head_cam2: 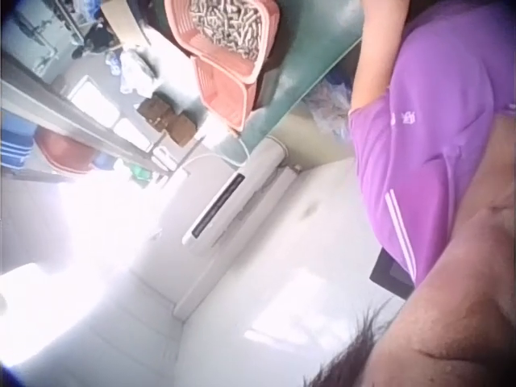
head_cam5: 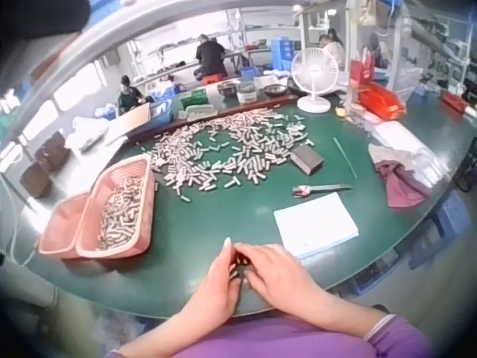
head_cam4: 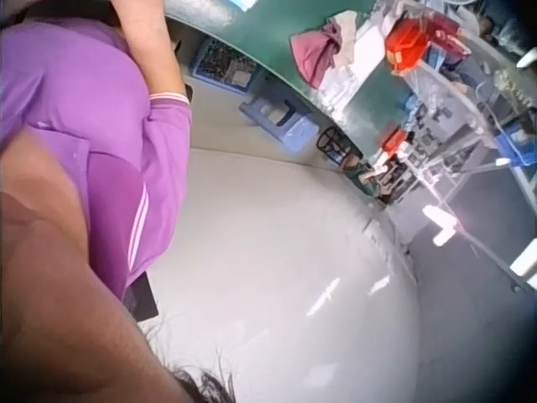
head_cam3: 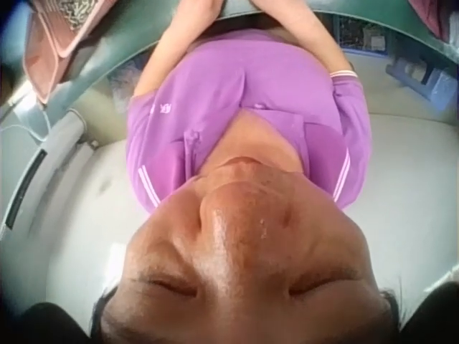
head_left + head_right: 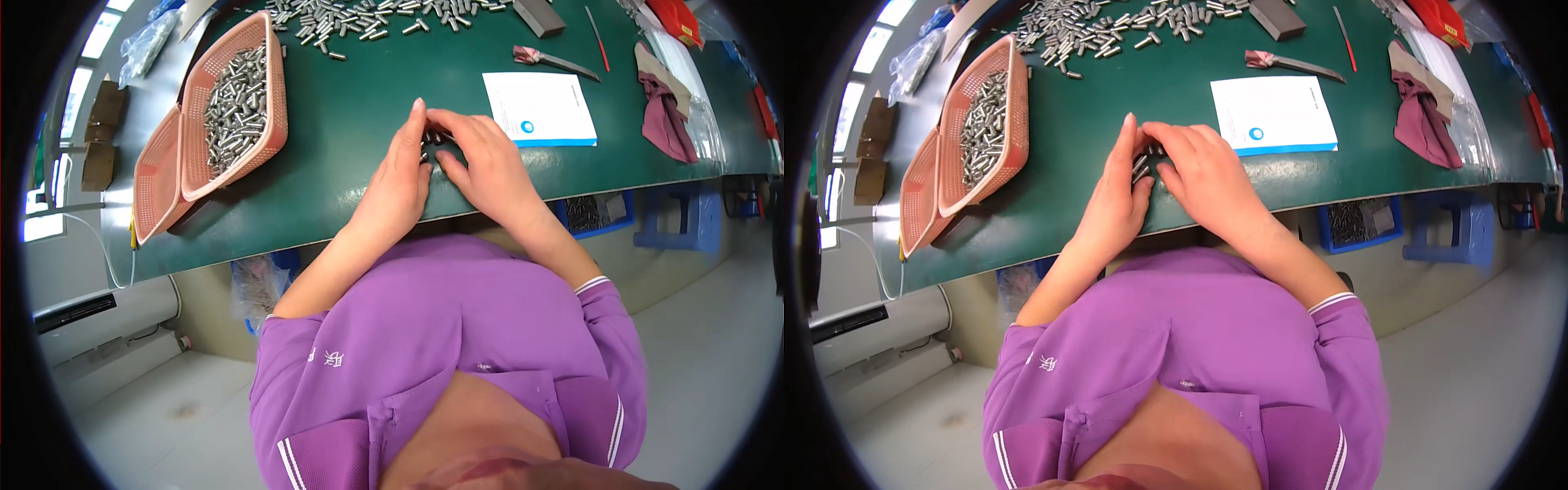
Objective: The person inspects small metal pins and inserts them into a template card for quality control by hand.
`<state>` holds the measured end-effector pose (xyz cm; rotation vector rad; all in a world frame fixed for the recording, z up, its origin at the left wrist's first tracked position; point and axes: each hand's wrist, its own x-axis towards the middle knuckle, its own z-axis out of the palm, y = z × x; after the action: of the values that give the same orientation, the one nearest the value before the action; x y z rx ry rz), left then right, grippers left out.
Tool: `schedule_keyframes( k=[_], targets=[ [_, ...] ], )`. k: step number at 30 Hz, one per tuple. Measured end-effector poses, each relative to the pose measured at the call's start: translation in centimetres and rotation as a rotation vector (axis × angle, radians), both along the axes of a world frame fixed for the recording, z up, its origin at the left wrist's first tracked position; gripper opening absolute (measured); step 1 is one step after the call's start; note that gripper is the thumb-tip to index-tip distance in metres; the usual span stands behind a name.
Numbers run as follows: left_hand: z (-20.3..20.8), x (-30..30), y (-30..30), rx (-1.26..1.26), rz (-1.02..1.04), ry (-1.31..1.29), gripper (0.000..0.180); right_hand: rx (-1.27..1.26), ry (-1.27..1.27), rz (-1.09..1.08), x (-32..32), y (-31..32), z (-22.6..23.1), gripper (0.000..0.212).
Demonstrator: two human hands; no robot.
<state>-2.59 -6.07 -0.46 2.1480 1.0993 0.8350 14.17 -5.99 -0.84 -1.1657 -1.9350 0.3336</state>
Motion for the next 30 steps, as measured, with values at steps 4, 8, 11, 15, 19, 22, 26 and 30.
schedule_keyframes(
  k=[4, 8, 11, 15, 19, 22, 26, 30],
  targets=[
    [0.1, -0.5, 0.2, 0.071, 0.044, 0.026, 0.077, -0.126, 0.103, 0.012, 0.3, -0.1, -0.3, 0.046],
    [-0.2, -1.2, 0.5, 0.102, 0.079, 0.065, 0.073, -0.171, 0.143, -0.027, 0.5, -0.4, -0.2, 0.047],
    [-0.2, -1.1, 0.6, 0.051, 0.075, 0.011, 0.072, -0.150, 0.070, -0.054, 0.7, -0.3, -0.1, 0.047],
    [-0.7, -1.2, 0.6, -0.001, 0.085, -0.062, 0.071, -0.105, 0.014, 0.000, 0.7, 0.4, 0.5, 0.045],
    [-0.5, -1.3, 0.7, -0.013, 0.074, -0.065, 0.072, -0.170, -0.119, 0.067, 0.8, 0.9, 1.0, 0.038],
    [-0.2, -1.4, 0.6, -0.038, 0.049, -0.067, 0.074, -0.217, -0.110, 0.069, 0.8, 0.9, 1.1, 0.033],
    [0.0, -1.5, 0.4, -0.076, 0.019, -0.091, 0.077, -0.193, -0.097, 0.035, 0.8, 0.3, 1.1, 0.029],
    [-0.1, -1.5, 0.5, -0.037, -0.013, -0.080, 0.077, -0.165, -0.117, 0.031, 0.7, 0.1, 1.2, 0.024]
  ],
)
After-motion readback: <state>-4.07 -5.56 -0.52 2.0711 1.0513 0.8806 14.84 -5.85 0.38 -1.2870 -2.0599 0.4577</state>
